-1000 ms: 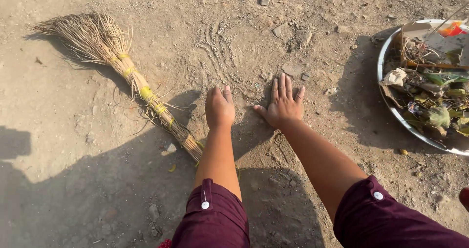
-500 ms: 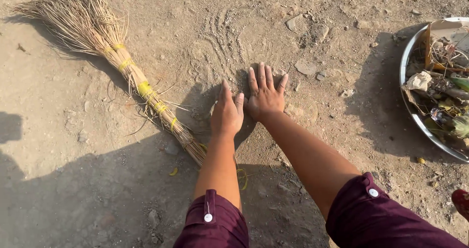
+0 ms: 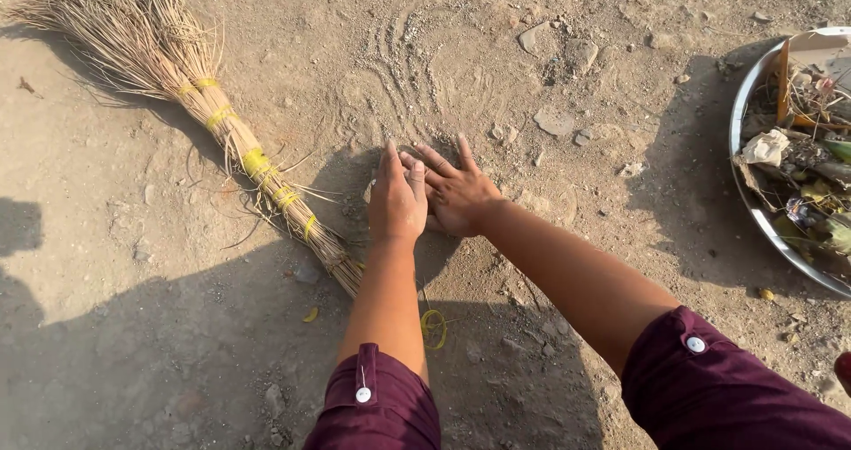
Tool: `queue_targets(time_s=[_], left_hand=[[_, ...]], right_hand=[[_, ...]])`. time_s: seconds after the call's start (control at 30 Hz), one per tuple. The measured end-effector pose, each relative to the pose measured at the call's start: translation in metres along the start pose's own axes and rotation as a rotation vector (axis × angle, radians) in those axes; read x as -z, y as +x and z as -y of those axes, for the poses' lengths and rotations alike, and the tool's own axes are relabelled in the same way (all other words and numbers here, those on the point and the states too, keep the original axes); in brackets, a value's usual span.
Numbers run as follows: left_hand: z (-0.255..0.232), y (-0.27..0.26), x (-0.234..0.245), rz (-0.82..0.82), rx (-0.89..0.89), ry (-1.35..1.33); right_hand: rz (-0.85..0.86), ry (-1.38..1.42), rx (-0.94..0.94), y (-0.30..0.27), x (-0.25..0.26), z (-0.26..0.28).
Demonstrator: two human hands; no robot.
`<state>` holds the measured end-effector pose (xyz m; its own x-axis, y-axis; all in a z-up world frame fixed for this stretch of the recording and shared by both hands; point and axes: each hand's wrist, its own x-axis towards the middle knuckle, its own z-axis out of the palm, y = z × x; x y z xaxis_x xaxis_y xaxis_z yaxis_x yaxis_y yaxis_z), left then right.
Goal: Picking up leaves and debris by hand and using a broom to sweep dirt into a tray.
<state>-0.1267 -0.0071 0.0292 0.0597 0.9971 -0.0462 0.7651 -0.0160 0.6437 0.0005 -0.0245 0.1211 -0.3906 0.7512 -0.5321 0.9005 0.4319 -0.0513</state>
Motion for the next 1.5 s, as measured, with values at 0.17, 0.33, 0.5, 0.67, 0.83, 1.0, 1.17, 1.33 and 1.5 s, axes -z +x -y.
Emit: queue_targets(time_s=[0.17,0.33,0.5,0.67,0.83,1.0,1.17,1.33,1.5], left_hand=[[0.013,-0.002,-0.017,0.041,-0.226,0.147],[0.004,-0.008,-0.012,0.119,-0.269,0.128],[0.005,-0.009,-0.014,0.086,-0.298,0.134],[0.017,-0.005,-0.025,0.073,-0.344,0.142],[0.021,0.001,-0.02,0.023,-0.409,0.1],[0.016,0.001,-0.016,-0.018,-0.42,0.061],[0.026,0.002,-0.031,-0.042,-0.455,0.114],[0.018,-0.008,-0.043,-0.01,-0.49,0.144],[-0.024,-0.026,-0.029,0.102,-0.319,0.003]], right_hand=[[-0.309,-0.049,-0.145,0.044,-0.073,-0.032],[-0.349,0.04,-0.399,0.015,-0.059,-0.027],[-0.281,0.259,-0.55,0.025,-0.074,-0.022],[-0.317,0.255,-0.539,0.038,-0.055,-0.017],[-0.372,0.262,-0.456,0.064,-0.052,-0.028],[-0.56,0.088,-0.09,0.082,-0.069,-0.044],[-0.645,0.156,0.05,0.068,-0.078,-0.049],[-0.754,0.178,0.065,0.044,-0.093,-0.06],[-0.66,0.194,-0.031,0.027,-0.094,-0.065]])
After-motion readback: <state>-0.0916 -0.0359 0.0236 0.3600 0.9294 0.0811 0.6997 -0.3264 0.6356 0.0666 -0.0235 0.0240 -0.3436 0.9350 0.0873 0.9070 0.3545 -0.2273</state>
